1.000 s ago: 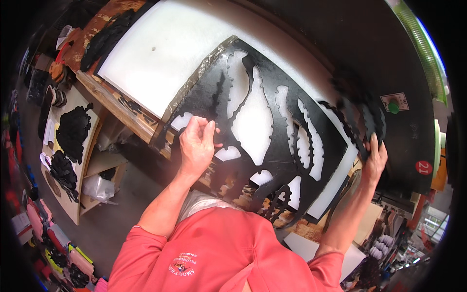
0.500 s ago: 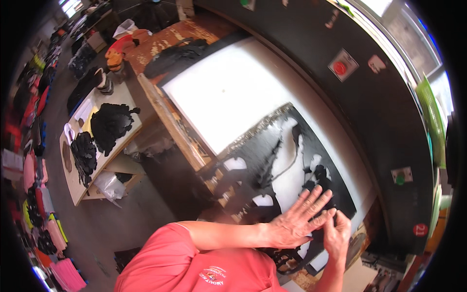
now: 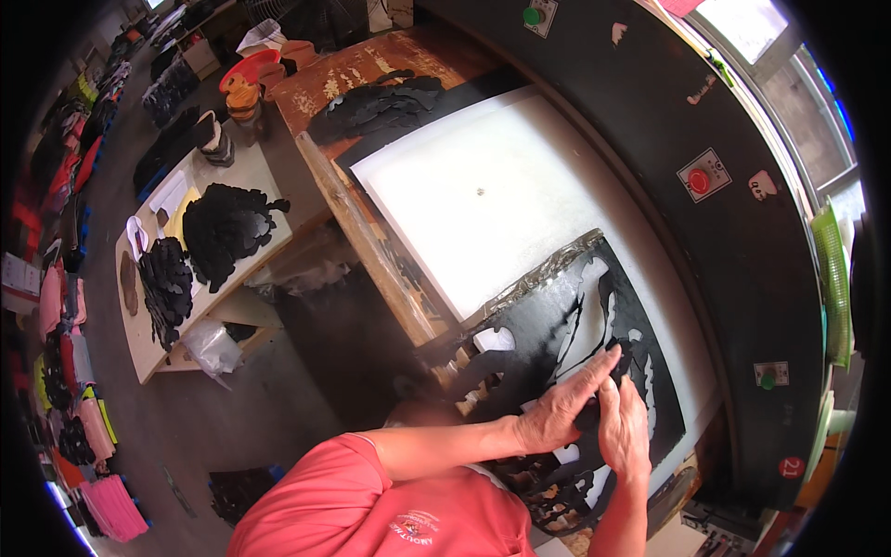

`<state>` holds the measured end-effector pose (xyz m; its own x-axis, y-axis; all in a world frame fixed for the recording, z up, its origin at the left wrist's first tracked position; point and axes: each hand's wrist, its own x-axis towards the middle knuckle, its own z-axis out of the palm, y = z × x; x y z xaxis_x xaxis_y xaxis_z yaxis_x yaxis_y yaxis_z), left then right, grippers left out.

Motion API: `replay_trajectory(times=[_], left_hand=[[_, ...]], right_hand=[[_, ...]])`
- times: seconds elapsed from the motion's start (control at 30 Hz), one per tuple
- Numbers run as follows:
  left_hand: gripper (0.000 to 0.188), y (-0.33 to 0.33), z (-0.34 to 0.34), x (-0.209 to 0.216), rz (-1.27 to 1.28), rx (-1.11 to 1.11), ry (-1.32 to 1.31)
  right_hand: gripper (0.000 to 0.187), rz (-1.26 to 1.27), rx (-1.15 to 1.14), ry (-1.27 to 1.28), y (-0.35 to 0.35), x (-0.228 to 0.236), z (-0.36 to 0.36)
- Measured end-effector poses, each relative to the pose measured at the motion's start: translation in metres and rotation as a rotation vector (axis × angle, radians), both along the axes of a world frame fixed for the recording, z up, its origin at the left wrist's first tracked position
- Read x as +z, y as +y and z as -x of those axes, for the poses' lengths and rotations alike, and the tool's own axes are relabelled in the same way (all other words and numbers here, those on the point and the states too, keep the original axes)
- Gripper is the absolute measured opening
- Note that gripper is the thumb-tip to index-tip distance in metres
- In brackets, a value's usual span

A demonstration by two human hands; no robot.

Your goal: The person removes black rubber shoe parts from a die-cut sheet, stacks them, and uses a handheld tool to trim or deburr the edges. They then place the processed parts into a black plastic bag and continue trimming additional stacks.

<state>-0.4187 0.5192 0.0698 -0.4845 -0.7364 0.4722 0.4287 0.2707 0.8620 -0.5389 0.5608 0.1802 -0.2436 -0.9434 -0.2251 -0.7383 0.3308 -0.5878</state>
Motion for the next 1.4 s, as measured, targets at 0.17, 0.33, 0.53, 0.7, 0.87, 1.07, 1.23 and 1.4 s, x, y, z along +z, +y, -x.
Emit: replay_trajectory(times=[0.17,0.33,0.53,0.7,0.87,1.07,1.23,1.4], left_hand=[[0.04,-0.032,-0.018,0.001,-0.334,0.207,0.056],[0.059,-0.077,-0.063,0.002,-0.408,0.409,-0.399],[0.04,-0.137,-0.087,0.04,-1.029,0.161,0.514],[0.036,-0.228,-0.13,0.085,-0.713,0.347,0.385],[0.038,-0.359,-0.211,0.076,-0.544,0.472,0.703],[0.036,-0.455,-0.298,-0.031,-0.831,0.87,0.457],[0.03,-0.463,-0.317,-0.073,-0.824,0.741,0.648],[0.026,-0.467,-0.346,-0.069,-0.575,0.869,0.025]], right_hand=[[0.043,0.252,0.101,0.078,-0.031,-0.029,-0.026],[0.028,0.49,-0.045,-0.086,-0.041,-0.078,-0.016],[0.015,0.583,-0.305,-0.281,-0.023,-0.137,0.002],[0.012,0.64,-0.355,-0.235,-0.018,-0.151,0.006],[0.013,0.603,-0.37,0.055,-0.024,-0.147,-0.005],[0.023,0.569,-0.282,0.494,-0.026,-0.163,-0.003],[0.03,0.491,-0.325,0.532,-0.03,-0.166,-0.004],[0.03,0.506,-0.311,0.594,-0.04,-0.152,-0.014]])
